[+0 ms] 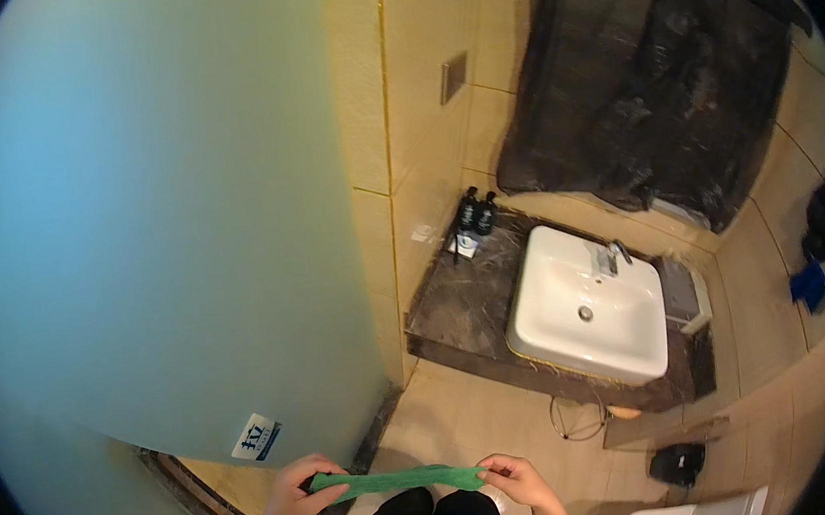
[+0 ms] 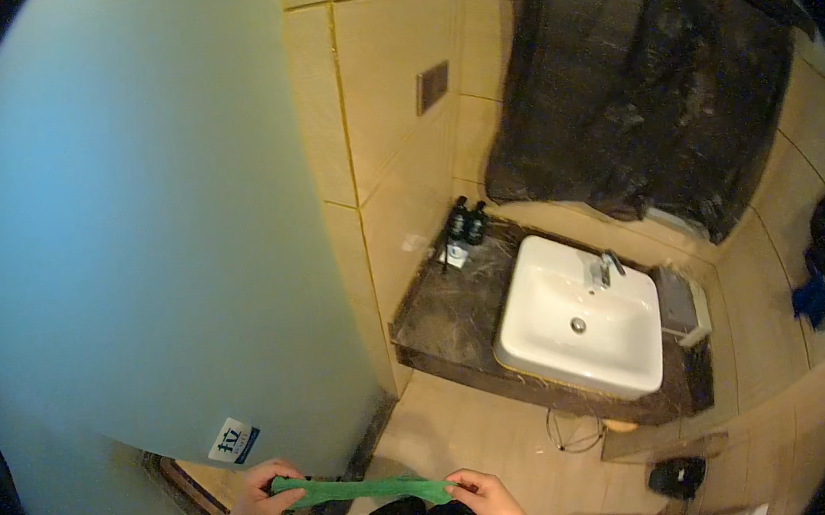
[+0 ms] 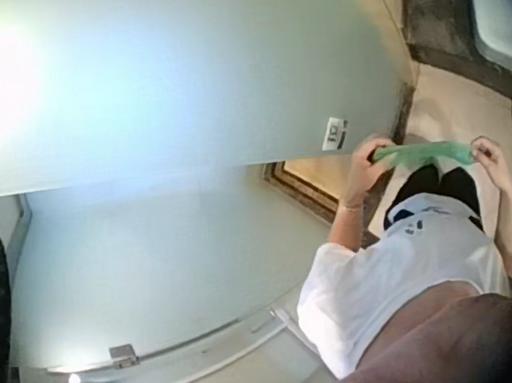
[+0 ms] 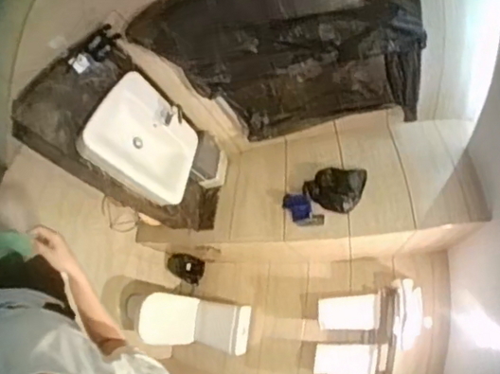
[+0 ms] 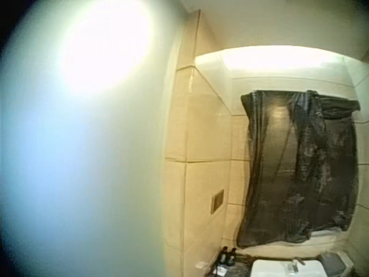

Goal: The person wipes a frosted glass door and surrounding tiled walls with a green cloth, then cleans the sink countertop and basin. The person rinses the cloth under the faucet and continues wiping the sink and nearby surfaces.

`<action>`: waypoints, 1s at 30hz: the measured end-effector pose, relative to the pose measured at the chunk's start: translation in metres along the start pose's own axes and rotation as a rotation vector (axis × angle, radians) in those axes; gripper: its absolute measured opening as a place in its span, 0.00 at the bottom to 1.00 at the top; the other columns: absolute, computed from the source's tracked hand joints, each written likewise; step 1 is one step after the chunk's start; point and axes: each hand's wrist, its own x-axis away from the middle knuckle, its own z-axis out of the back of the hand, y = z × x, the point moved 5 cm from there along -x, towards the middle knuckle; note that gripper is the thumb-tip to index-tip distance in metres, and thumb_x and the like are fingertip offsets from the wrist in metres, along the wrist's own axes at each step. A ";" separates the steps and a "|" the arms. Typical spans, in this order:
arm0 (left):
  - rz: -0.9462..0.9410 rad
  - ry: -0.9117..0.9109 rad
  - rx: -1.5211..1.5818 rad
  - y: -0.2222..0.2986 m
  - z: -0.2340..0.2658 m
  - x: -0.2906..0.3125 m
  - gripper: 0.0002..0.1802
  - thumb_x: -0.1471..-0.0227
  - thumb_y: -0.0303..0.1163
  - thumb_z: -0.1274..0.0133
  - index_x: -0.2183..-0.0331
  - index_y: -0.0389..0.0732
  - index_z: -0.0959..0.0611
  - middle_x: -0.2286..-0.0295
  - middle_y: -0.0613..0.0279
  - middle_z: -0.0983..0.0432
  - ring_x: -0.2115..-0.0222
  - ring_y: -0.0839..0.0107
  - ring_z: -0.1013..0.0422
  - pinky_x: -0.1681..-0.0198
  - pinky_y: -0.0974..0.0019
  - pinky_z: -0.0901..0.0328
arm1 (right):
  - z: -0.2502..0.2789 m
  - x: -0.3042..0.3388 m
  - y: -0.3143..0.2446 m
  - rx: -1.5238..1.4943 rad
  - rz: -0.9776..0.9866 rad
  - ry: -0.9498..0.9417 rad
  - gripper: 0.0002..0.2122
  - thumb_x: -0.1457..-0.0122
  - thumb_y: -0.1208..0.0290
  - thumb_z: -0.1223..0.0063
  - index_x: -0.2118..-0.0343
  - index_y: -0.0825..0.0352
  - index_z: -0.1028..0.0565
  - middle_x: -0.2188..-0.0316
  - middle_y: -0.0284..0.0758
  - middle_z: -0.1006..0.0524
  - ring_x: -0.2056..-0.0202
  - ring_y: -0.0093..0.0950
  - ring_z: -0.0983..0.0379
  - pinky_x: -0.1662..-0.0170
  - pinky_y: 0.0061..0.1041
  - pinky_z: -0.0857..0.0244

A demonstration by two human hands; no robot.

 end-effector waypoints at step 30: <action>-0.440 1.635 -0.819 0.110 -0.037 0.044 0.34 0.49 0.28 0.46 0.44 0.30 0.41 0.53 0.46 0.32 0.48 0.57 0.38 0.46 0.59 0.42 | -0.196 -0.072 -0.293 0.290 1.562 -0.117 0.24 0.45 0.75 0.51 0.44 0.72 0.40 0.56 0.45 0.30 0.55 0.40 0.35 0.49 0.39 0.43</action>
